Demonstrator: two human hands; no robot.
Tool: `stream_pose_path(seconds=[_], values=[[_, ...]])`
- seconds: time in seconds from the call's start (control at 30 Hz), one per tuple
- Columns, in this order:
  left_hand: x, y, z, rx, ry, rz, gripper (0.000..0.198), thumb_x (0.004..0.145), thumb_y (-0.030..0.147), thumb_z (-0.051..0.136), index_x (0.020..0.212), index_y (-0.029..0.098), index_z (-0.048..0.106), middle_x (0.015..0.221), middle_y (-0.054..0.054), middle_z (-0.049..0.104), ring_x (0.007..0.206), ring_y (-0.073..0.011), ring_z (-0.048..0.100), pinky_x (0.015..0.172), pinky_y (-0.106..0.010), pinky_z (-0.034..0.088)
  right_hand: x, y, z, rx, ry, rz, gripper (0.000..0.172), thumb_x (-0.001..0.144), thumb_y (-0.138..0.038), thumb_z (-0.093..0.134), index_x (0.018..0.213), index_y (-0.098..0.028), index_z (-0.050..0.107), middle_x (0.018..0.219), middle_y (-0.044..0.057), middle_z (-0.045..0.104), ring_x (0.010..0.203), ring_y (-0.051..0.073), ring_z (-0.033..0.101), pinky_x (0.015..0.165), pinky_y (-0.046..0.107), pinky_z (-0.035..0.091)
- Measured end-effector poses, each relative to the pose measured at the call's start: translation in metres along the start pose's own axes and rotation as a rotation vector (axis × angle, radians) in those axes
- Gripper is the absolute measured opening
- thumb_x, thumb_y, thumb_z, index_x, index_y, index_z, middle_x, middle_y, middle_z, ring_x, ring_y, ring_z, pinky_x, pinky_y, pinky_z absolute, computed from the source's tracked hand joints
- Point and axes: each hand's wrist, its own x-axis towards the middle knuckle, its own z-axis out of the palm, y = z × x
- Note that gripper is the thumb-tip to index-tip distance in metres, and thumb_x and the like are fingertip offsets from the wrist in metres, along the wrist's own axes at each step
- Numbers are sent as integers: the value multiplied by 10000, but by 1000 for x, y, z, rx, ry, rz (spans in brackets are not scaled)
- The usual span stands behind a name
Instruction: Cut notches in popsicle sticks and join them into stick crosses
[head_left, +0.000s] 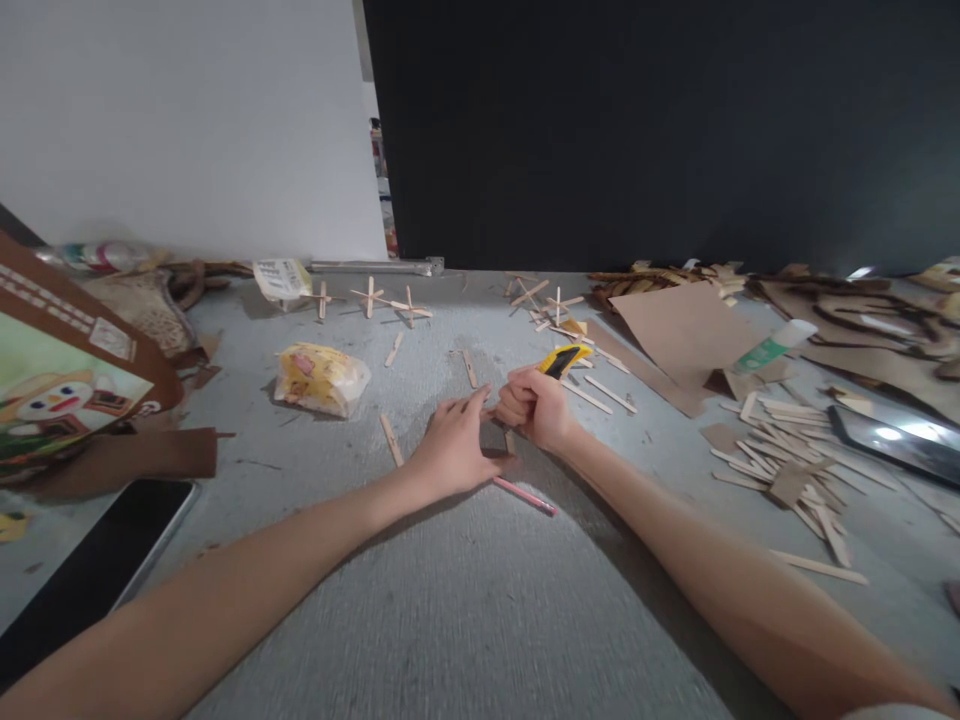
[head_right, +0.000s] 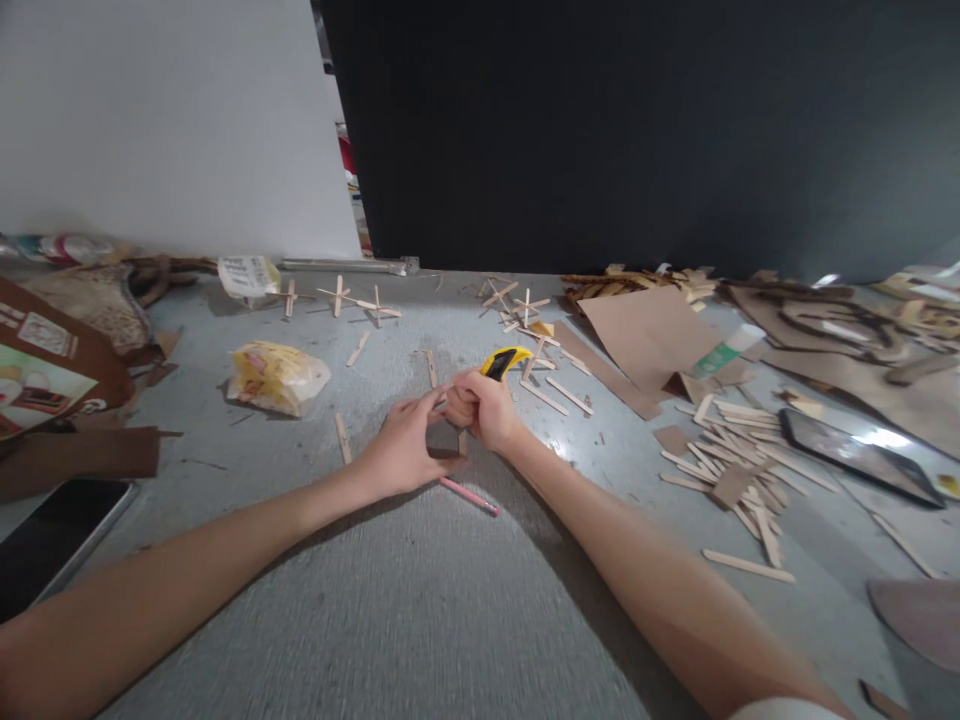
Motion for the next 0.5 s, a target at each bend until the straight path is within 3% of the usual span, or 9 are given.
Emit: stream_pose_path(seconds=[0.5], values=[[0,-6,5,24,23,17,1011,714,386,894,1578,154,422,1511,-214,618,1463,-454,499,1197,-621,406,1,5,5,12,130,-21,512,686,-283,676,488,-260,205,402,-102,205,374,41,137,373,211,182]])
